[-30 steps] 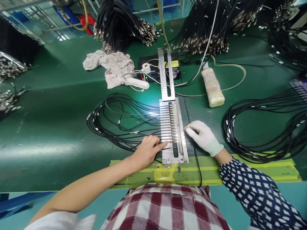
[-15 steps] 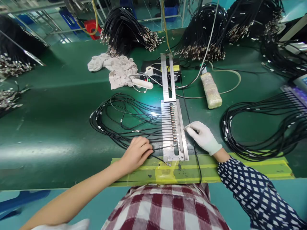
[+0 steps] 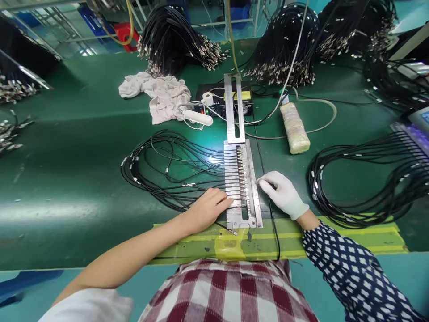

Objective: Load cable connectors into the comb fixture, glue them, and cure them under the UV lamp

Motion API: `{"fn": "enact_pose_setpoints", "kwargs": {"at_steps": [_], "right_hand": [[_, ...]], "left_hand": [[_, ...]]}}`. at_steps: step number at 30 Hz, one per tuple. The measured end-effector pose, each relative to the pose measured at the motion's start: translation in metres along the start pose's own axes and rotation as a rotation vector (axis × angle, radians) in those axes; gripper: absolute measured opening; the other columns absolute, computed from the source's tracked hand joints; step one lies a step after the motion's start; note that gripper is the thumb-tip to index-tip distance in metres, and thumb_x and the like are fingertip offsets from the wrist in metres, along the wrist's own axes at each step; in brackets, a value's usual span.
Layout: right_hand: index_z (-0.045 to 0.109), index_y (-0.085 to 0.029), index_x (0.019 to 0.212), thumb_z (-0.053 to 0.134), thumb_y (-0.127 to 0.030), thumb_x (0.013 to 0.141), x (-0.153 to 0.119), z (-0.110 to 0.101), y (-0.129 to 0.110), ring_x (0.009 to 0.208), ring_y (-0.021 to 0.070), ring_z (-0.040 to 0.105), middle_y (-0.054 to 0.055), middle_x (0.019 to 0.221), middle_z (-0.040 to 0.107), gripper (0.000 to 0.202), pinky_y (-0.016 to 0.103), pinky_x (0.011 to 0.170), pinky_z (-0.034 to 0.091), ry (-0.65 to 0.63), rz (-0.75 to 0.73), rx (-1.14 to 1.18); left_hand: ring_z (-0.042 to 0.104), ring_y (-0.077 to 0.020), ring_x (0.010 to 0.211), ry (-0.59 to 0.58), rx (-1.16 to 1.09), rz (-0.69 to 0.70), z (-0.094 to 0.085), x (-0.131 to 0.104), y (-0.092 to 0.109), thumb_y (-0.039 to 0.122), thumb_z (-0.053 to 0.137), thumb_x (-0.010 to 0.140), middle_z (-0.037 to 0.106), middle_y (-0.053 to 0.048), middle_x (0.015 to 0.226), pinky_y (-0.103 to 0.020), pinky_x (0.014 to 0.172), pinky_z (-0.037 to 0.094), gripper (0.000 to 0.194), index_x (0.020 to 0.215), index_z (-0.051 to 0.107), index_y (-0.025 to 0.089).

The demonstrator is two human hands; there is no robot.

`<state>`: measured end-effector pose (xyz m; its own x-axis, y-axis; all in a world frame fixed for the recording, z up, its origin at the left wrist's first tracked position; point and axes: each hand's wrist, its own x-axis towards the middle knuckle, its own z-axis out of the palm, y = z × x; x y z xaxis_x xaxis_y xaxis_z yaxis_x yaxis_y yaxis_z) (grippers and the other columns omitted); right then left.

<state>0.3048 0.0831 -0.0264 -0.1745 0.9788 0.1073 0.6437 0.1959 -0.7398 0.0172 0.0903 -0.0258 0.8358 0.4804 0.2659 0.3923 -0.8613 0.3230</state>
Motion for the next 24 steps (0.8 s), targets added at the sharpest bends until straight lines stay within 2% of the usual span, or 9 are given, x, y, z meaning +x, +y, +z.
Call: {"fn": "enact_pose_setpoints", "kwargs": {"at_steps": [8,10,13,17,22,24], "right_hand": [[0.068,-0.021,0.086,0.050,-0.037,0.099,0.001,0.000,0.002,0.091,0.0146,0.057,-0.002,0.092,0.067,0.028,0.034,0.087,0.042,-0.005,-0.016,-0.026],[0.068,-0.021,0.086,0.050,-0.037,0.099,0.002,0.001,0.002,0.092,0.0142,0.057,-0.003,0.092,0.067,0.027,0.034,0.087,0.042,-0.006,-0.018,-0.029],[0.068,-0.021,0.086,0.050,-0.036,0.099,0.003,0.001,0.003,0.091,0.0141,0.057,-0.003,0.092,0.067,0.027,0.034,0.087,0.042,0.001,-0.027,-0.032],[0.068,-0.020,0.087,0.051,-0.036,0.098,0.000,0.001,0.000,0.091,0.0149,0.057,-0.001,0.092,0.067,0.026,0.034,0.086,0.043,0.012,-0.021,-0.030],[0.067,-0.021,0.090,0.052,-0.031,0.099,-0.018,0.002,-0.004,0.096,0.0137,0.058,-0.002,0.096,0.067,0.020,0.033,0.089,0.044,0.035,-0.084,-0.027],[0.066,-0.021,0.089,0.052,-0.030,0.099,-0.023,0.002,-0.005,0.096,0.0132,0.058,-0.003,0.096,0.067,0.019,0.032,0.089,0.044,0.043,-0.091,-0.038]], "left_hand": [[0.046,-0.0154,0.098,0.089,-0.098,0.070,-0.001,-0.002,-0.006,0.006,0.045,0.097,0.054,-0.009,0.103,-0.029,0.087,0.040,0.025,0.121,0.052,0.008],[0.046,-0.0148,0.099,0.103,-0.144,0.047,0.002,-0.004,-0.006,0.003,0.045,0.096,0.054,-0.009,0.105,-0.028,0.088,0.039,0.028,0.121,0.054,0.010],[0.044,-0.0171,0.101,0.116,-0.042,-0.028,0.004,-0.009,-0.005,0.002,0.045,0.095,0.051,-0.009,0.107,-0.032,0.087,0.035,0.036,0.126,0.057,0.016],[0.040,-0.0184,0.096,0.075,0.028,-0.045,-0.006,-0.011,0.001,0.004,0.043,0.095,0.048,-0.009,0.101,-0.034,0.083,0.030,0.039,0.127,0.058,0.019],[0.043,-0.0174,0.097,-0.088,-0.147,-0.107,-0.021,-0.019,0.014,0.016,0.054,0.094,0.054,-0.007,0.104,-0.035,0.087,0.032,0.032,0.126,0.050,0.015],[0.043,-0.0153,0.094,-0.087,-0.247,-0.176,-0.022,-0.024,0.016,0.012,0.053,0.094,0.056,-0.005,0.101,-0.032,0.084,0.034,0.024,0.118,0.050,0.014]]}}
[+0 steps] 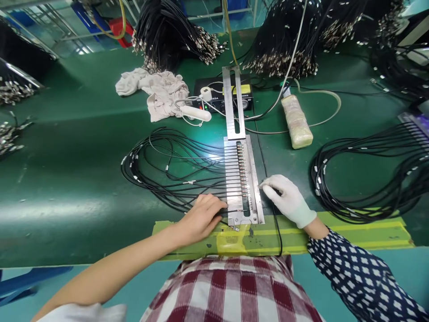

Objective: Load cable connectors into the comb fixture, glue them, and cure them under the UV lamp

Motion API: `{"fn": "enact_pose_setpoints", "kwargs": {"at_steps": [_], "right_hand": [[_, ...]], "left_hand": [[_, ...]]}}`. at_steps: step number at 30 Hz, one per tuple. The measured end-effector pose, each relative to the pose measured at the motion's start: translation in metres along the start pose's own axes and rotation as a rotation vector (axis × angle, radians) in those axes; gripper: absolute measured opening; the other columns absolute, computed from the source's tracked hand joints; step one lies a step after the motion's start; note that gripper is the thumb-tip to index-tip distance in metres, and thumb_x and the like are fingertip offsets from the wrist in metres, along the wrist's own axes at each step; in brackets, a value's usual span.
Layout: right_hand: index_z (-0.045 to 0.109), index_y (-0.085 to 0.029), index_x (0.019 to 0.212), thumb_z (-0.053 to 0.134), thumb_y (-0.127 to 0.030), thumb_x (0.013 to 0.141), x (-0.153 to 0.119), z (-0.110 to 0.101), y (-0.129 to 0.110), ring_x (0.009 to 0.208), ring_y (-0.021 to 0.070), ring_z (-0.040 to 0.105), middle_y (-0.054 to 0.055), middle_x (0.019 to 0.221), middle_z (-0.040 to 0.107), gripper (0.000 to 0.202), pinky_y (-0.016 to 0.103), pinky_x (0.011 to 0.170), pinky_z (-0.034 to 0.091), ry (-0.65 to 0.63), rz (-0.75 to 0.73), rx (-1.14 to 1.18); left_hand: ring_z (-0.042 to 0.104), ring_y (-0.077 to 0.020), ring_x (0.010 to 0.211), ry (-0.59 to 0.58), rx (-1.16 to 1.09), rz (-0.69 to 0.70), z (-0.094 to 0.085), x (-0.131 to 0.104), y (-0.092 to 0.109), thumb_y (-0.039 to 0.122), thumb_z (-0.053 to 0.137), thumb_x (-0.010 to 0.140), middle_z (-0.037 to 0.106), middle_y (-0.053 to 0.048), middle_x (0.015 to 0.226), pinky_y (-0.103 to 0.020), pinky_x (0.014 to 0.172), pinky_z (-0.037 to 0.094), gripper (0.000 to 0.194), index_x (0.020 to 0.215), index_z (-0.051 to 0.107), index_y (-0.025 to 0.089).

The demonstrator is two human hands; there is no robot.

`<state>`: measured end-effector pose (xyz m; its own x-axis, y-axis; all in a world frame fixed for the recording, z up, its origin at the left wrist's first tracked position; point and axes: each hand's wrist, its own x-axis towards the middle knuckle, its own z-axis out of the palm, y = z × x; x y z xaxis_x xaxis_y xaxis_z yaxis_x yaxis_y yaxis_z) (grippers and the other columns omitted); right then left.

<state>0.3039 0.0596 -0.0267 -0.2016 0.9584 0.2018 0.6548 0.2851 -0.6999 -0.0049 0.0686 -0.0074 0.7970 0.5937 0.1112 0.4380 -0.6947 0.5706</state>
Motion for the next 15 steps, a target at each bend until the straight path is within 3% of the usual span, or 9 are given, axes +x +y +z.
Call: {"fn": "enact_pose_setpoints", "kwargs": {"at_steps": [3,6,15], "right_hand": [[0.066,-0.022,0.088,0.053,-0.030,0.098,-0.001,0.000,0.000,0.093,0.0128,0.058,-0.004,0.095,0.067,0.018,0.032,0.087,0.045,0.008,0.017,-0.004],[0.065,-0.022,0.087,0.054,-0.029,0.098,0.003,0.000,-0.001,0.092,0.0124,0.058,-0.005,0.093,0.067,0.017,0.032,0.087,0.045,0.010,0.015,0.005],[0.065,-0.022,0.087,0.054,-0.029,0.098,0.003,-0.001,-0.002,0.093,0.0124,0.057,-0.004,0.093,0.067,0.017,0.033,0.087,0.043,-0.008,0.009,0.017]], "left_hand": [[0.046,-0.0112,0.093,0.124,-0.119,-0.014,0.002,0.000,-0.004,0.006,0.053,0.094,0.057,-0.003,0.098,-0.026,0.084,0.040,0.017,0.108,0.053,0.015],[0.049,-0.0097,0.089,0.227,-0.079,0.094,0.004,0.006,-0.010,0.003,0.056,0.091,0.058,-0.004,0.094,-0.022,0.081,0.043,0.026,0.115,0.057,0.015],[0.049,-0.0117,0.087,0.156,0.084,0.185,0.004,0.016,-0.017,0.000,0.044,0.093,0.058,-0.007,0.094,-0.024,0.081,0.044,0.034,0.122,0.059,0.012]]}}
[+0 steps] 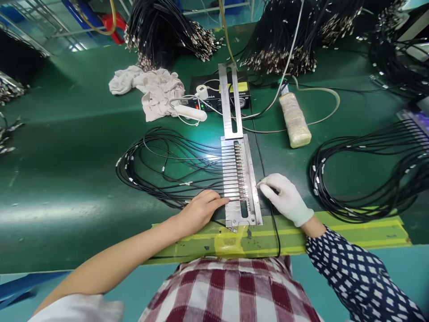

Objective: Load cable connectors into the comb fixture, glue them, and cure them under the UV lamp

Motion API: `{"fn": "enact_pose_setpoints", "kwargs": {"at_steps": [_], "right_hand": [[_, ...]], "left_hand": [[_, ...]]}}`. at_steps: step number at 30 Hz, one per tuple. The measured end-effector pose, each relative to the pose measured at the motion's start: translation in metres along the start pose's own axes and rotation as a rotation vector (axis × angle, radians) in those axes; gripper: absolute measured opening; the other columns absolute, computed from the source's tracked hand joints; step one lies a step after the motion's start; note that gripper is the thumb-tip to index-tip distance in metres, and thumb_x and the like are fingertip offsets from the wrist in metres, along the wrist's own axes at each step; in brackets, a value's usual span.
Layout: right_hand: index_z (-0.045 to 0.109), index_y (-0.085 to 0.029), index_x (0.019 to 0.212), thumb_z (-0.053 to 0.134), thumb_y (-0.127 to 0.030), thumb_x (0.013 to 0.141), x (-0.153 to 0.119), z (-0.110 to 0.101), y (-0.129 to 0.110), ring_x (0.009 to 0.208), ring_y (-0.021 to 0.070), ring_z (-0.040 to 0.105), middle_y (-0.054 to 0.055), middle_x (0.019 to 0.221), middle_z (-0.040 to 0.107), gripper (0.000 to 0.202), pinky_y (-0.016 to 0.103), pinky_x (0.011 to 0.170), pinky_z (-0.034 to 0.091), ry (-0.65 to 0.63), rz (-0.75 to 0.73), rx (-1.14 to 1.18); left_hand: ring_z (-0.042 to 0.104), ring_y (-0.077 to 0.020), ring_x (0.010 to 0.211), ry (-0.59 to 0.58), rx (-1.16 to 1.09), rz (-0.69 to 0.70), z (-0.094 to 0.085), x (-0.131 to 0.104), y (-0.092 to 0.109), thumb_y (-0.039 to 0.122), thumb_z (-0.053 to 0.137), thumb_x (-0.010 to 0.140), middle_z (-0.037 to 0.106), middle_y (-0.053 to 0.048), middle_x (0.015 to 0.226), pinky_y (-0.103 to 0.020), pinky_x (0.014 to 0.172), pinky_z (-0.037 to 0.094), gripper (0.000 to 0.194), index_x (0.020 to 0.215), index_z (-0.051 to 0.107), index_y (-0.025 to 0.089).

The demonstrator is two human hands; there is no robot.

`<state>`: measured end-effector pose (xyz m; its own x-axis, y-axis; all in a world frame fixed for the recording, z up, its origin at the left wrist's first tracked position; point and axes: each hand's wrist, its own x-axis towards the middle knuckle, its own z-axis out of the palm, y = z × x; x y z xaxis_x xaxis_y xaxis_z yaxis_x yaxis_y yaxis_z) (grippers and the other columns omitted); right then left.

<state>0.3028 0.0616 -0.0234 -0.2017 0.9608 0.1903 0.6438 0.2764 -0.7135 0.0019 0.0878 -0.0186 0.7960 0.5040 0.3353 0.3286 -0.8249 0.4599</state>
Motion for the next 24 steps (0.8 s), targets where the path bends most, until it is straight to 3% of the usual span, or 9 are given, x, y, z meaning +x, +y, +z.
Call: {"fn": "enact_pose_setpoints", "kwargs": {"at_steps": [11,14,17,20,22,24], "right_hand": [[0.065,-0.020,0.085,0.053,-0.030,0.098,0.002,0.000,-0.001,0.091,0.0150,0.057,0.000,0.091,0.067,0.021,0.034,0.086,0.042,-0.013,0.017,0.020],[0.066,-0.019,0.085,0.052,-0.032,0.099,0.002,0.000,-0.001,0.092,0.0164,0.058,0.002,0.092,0.068,0.023,0.035,0.087,0.042,-0.019,0.025,0.024],[0.068,-0.019,0.085,0.051,-0.034,0.099,0.003,0.000,0.000,0.091,0.0178,0.058,0.003,0.092,0.068,0.027,0.037,0.086,0.043,-0.034,0.042,0.008],[0.068,-0.019,0.084,0.052,-0.034,0.098,0.003,0.001,0.002,0.090,0.0165,0.058,0.002,0.091,0.068,0.026,0.036,0.085,0.043,-0.027,0.046,-0.016],[0.067,-0.020,0.085,0.052,-0.034,0.098,0.002,0.001,0.003,0.091,0.0156,0.058,0.000,0.093,0.068,0.025,0.035,0.086,0.044,-0.017,0.037,-0.021],[0.067,-0.021,0.087,0.052,-0.034,0.098,0.000,0.001,0.005,0.093,0.0151,0.058,0.000,0.095,0.067,0.023,0.035,0.087,0.045,-0.017,0.023,-0.013]], "left_hand": [[0.047,-0.0134,0.090,0.017,0.030,0.050,0.008,0.001,0.000,0.005,0.045,0.096,0.058,-0.009,0.098,-0.027,0.083,0.042,0.028,0.121,0.057,0.009],[0.046,-0.0182,0.099,0.013,0.187,-0.015,0.012,-0.009,0.008,0.004,0.044,0.095,0.056,-0.011,0.105,-0.032,0.086,0.036,0.034,0.125,0.059,0.012],[0.041,-0.0194,0.093,0.000,0.339,-0.054,0.014,-0.015,0.013,0.002,0.041,0.094,0.053,-0.011,0.101,-0.032,0.080,0.031,0.044,0.131,0.060,0.017],[0.040,-0.0162,0.083,-0.093,0.206,-0.073,0.005,-0.013,0.011,0.003,0.041,0.094,0.055,-0.007,0.092,-0.029,0.073,0.030,0.045,0.134,0.057,0.016],[0.047,-0.0133,0.085,-0.160,-0.001,-0.136,-0.011,-0.012,0.006,0.007,0.040,0.097,0.059,-0.004,0.094,-0.027,0.077,0.035,0.043,0.136,0.055,0.019],[0.053,-0.0096,0.093,-0.140,-0.172,-0.230,-0.031,-0.018,0.001,0.010,0.041,0.100,0.062,-0.002,0.101,-0.024,0.085,0.040,0.037,0.133,0.054,0.020]]}}
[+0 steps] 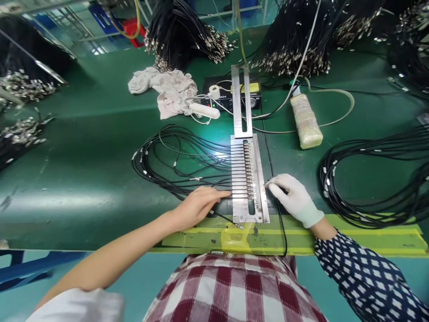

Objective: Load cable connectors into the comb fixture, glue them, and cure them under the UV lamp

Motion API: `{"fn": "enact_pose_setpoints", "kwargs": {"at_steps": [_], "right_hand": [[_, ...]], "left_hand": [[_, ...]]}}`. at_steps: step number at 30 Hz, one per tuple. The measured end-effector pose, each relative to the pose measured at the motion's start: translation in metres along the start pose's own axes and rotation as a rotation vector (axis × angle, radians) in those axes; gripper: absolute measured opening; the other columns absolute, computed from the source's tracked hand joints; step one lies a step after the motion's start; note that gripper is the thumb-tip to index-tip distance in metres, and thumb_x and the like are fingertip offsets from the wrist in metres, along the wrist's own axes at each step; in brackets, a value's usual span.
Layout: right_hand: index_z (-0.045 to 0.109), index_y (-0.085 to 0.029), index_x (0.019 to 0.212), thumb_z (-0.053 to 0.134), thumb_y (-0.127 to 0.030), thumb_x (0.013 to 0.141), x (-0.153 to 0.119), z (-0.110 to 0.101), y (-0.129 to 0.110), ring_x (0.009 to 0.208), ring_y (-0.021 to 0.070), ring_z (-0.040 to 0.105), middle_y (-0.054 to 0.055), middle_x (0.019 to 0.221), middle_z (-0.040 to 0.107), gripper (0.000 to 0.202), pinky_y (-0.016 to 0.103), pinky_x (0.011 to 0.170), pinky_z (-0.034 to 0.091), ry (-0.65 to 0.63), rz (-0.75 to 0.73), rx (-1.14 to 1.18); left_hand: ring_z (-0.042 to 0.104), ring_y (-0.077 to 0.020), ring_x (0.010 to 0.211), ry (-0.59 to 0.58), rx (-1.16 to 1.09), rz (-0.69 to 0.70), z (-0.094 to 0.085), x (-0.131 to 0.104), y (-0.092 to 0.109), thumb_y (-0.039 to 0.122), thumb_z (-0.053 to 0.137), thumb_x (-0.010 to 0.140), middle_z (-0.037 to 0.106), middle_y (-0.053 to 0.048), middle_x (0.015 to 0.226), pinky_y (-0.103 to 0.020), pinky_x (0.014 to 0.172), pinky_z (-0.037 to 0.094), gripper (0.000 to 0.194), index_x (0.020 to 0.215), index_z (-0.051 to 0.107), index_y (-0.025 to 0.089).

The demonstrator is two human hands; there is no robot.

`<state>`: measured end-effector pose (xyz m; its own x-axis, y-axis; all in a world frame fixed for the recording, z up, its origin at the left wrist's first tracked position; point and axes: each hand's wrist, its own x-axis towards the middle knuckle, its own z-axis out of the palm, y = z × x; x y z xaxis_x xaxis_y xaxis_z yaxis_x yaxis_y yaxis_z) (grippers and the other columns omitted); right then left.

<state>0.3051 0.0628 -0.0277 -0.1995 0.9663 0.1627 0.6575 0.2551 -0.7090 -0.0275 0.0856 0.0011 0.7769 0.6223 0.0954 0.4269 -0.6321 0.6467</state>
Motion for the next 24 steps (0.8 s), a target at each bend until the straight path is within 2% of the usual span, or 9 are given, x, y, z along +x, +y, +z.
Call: {"fn": "enact_pose_setpoints", "kwargs": {"at_steps": [3,5,7,10,15,17,19,22,24], "right_hand": [[0.067,-0.021,0.088,0.053,-0.035,0.098,-0.002,0.002,0.002,0.095,0.0151,0.059,0.000,0.097,0.067,0.022,0.034,0.088,0.045,0.013,-0.013,0.007],[0.068,-0.021,0.088,0.054,-0.036,0.097,-0.001,0.003,0.004,0.094,0.0157,0.059,0.000,0.096,0.067,0.023,0.035,0.087,0.046,0.022,-0.008,0.002],[0.068,-0.021,0.088,0.054,-0.037,0.097,-0.001,0.003,0.004,0.093,0.0160,0.059,0.000,0.095,0.067,0.023,0.035,0.086,0.046,0.028,-0.002,-0.003],[0.067,-0.022,0.089,0.054,-0.037,0.098,0.000,0.002,0.005,0.092,0.0156,0.060,0.000,0.095,0.067,0.022,0.035,0.085,0.047,0.037,-0.012,-0.004],[0.067,-0.023,0.090,0.053,-0.037,0.098,-0.001,0.001,0.004,0.092,0.0159,0.059,0.000,0.095,0.067,0.022,0.035,0.085,0.047,0.029,-0.028,-0.001],[0.067,-0.022,0.090,0.053,-0.038,0.098,-0.001,0.001,0.004,0.093,0.0162,0.059,0.001,0.096,0.067,0.023,0.035,0.085,0.047,0.026,-0.014,0.005],[0.068,-0.022,0.089,0.053,-0.039,0.098,-0.001,0.001,0.004,0.094,0.0163,0.059,0.000,0.097,0.067,0.024,0.036,0.087,0.047,0.014,0.010,0.010],[0.068,-0.022,0.089,0.052,-0.041,0.098,-0.001,0.002,0.004,0.096,0.0167,0.058,0.000,0.097,0.067,0.026,0.037,0.089,0.046,-0.007,0.042,0.018],[0.068,-0.023,0.089,0.052,-0.042,0.098,0.000,0.002,0.004,0.096,0.0173,0.058,0.000,0.097,0.067,0.027,0.038,0.090,0.045,-0.014,0.053,0.024]], "left_hand": [[0.055,-0.0093,0.099,0.069,-0.001,-0.054,-0.021,-0.025,-0.009,0.012,0.050,0.098,0.062,-0.003,0.105,-0.022,0.089,0.042,0.020,0.116,0.057,0.017],[0.052,-0.0126,0.102,0.039,0.126,-0.023,-0.024,-0.042,-0.017,0.013,0.054,0.096,0.061,-0.005,0.105,-0.027,0.092,0.040,0.014,0.109,0.058,0.015],[0.048,-0.0156,0.104,0.020,0.271,0.007,-0.020,-0.054,-0.023,0.014,0.054,0.096,0.058,-0.006,0.106,-0.031,0.093,0.038,0.019,0.114,0.058,0.015],[0.045,-0.0160,0.098,0.012,0.348,-0.014,-0.010,-0.054,-0.027,0.016,0.050,0.099,0.056,-0.007,0.100,-0.032,0.088,0.035,0.021,0.117,0.059,0.016],[0.045,-0.0145,0.094,-0.004,0.167,-0.163,-0.017,-0.041,-0.018,0.021,0.052,0.099,0.055,-0.005,0.096,-0.031,0.085,0.034,0.013,0.095,0.062,0.015],[0.051,-0.0137,0.102,0.058,0.107,-0.127,-0.027,-0.042,-0.015,0.019,0.057,0.096,0.059,-0.003,0.100,-0.033,0.093,0.035,0.006,0.098,0.062,0.017],[0.056,-0.0117,0.103,0.169,0.039,-0.077,-0.037,-0.046,-0.015,0.012,0.059,0.094,0.064,-0.001,0.100,-0.031,0.096,0.039,0.011,0.103,0.061,0.018],[0.063,-0.0095,0.091,0.459,-0.098,-0.109,-0.047,-0.050,-0.017,0.005,0.057,0.092,0.064,-0.001,0.096,-0.026,0.083,0.050,0.018,0.106,0.059,0.017],[0.064,-0.0096,0.089,0.598,-0.064,-0.146,-0.042,-0.043,-0.016,0.005,0.059,0.090,0.065,-0.002,0.096,-0.024,0.080,0.052,0.019,0.105,0.060,0.016]]}}
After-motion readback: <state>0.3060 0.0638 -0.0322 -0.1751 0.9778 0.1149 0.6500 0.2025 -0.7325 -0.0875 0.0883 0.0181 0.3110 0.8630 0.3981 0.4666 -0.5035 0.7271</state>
